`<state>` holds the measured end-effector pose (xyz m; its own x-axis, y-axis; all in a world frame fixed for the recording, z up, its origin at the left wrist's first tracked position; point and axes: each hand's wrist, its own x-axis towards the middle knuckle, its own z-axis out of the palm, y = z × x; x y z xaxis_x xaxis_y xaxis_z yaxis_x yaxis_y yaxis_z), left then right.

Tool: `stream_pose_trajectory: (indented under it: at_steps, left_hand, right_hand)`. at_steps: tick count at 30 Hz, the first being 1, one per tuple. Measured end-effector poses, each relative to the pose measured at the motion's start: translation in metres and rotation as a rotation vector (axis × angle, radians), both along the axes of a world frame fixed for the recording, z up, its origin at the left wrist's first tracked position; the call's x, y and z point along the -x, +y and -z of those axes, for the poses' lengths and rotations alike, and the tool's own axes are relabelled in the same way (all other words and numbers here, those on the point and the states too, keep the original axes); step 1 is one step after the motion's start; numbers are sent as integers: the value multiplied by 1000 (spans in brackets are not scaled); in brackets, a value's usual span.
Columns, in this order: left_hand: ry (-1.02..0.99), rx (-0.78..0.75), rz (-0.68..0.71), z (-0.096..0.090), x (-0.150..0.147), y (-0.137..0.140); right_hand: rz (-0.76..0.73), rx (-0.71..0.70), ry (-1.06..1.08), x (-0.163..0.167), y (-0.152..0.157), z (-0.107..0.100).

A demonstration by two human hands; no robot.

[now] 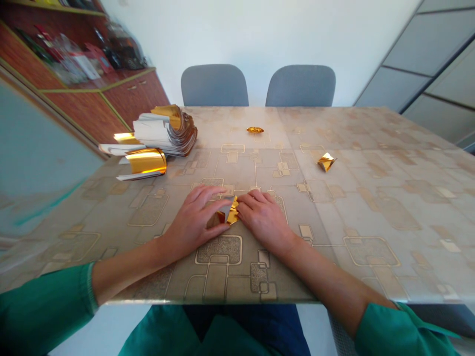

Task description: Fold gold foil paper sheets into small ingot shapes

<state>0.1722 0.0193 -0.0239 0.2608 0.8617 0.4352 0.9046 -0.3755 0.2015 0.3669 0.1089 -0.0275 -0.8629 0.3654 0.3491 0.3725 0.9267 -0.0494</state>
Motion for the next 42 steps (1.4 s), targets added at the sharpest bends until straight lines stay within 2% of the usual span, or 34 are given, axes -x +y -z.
stream_pose_trajectory:
  at_steps: [2, 7, 11, 16, 21, 27, 36, 42]
  left_hand:
    - [2, 21, -21, 1, 1, 0]
    - [-20, 108, 78, 6, 2, 0]
    - [23, 145, 64, 6, 1, 0]
    - [105, 142, 64, 6, 1, 0]
    - [156, 130, 89, 6, 2, 1]
    - [150, 139, 104, 5, 3, 2]
    - [38, 108, 123, 3, 3, 4]
    - [-38, 117, 115, 6, 4, 5]
  right_hand:
    - [-8, -17, -1, 0, 1, 2]
    - [-13, -17, -29, 1, 3, 4]
    - [-16, -25, -90, 2, 3, 1]
    - [7, -31, -134, 4, 4, -5]
    - [-8, 8, -90, 3, 9, -1]
    - [6, -52, -111, 4, 9, 6]
    - [3, 189, -29, -2, 15, 7]
    - [-169, 313, 171, -11, 17, -10]
